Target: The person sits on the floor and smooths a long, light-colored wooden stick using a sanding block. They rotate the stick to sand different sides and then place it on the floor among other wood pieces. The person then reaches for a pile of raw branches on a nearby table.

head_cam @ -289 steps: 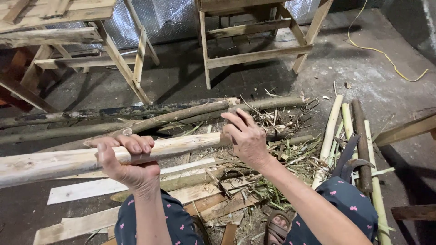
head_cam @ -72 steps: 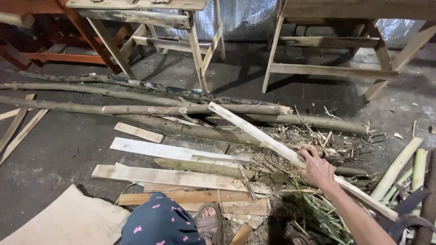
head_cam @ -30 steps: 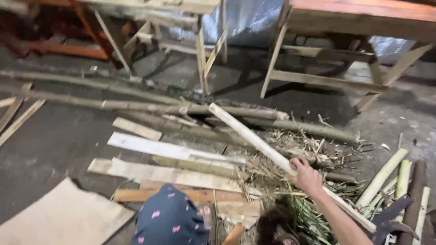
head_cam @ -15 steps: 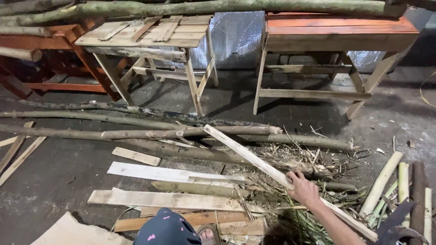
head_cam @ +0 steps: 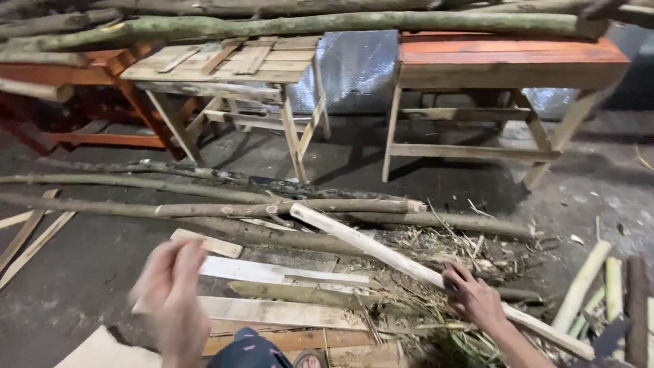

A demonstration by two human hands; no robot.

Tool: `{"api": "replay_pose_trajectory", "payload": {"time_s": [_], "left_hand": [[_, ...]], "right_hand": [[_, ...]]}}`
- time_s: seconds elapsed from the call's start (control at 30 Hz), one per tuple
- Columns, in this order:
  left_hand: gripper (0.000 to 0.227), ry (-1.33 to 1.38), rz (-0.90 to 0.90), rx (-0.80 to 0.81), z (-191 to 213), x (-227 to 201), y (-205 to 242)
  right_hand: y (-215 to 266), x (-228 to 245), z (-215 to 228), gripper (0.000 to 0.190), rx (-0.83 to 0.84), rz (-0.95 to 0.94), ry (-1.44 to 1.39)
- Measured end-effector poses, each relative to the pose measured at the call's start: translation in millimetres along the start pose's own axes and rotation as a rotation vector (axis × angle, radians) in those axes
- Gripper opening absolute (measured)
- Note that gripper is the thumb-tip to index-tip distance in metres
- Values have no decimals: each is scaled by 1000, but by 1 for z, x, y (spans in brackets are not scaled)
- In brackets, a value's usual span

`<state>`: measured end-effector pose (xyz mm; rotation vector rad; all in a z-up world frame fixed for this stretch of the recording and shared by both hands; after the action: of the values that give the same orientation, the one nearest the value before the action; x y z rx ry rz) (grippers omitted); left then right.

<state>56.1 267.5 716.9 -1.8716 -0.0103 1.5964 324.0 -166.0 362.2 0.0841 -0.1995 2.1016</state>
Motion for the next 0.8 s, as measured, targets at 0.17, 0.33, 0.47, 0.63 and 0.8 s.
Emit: {"api": "replay_pose_trajectory", "payload": {"time_s": [0.17,0.33,0.47,0.63,0.8], "left_hand": [[67,-32,829,155,-25,230,4],[90,438,1155,116,-69,287,58],[43,805,1222,68,-92,321,73],[41,662,1228,19,-93,338,95],[43,431,1281,-48,-84,359,122]], "right_hand": [[-11,10,15,51,-16,161,127],[-6,23,77,49,-115,229,190],[-2,-9,67,47,-93,191,327],[-13,-49,19,61,-23,174,303],[-38,-72,-3,79,32,163,471]]}}
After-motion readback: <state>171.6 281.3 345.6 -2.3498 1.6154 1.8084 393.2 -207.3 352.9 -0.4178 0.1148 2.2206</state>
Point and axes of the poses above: each hand's wrist, its own y-axis away from the middle knuckle, its own z-axis out of the back of the hand, x = y × z, the point moved 10 cm from there along -y, towards the middle knuckle, and after that the axes turned 3 degrees about z, right-handed, at the moved point
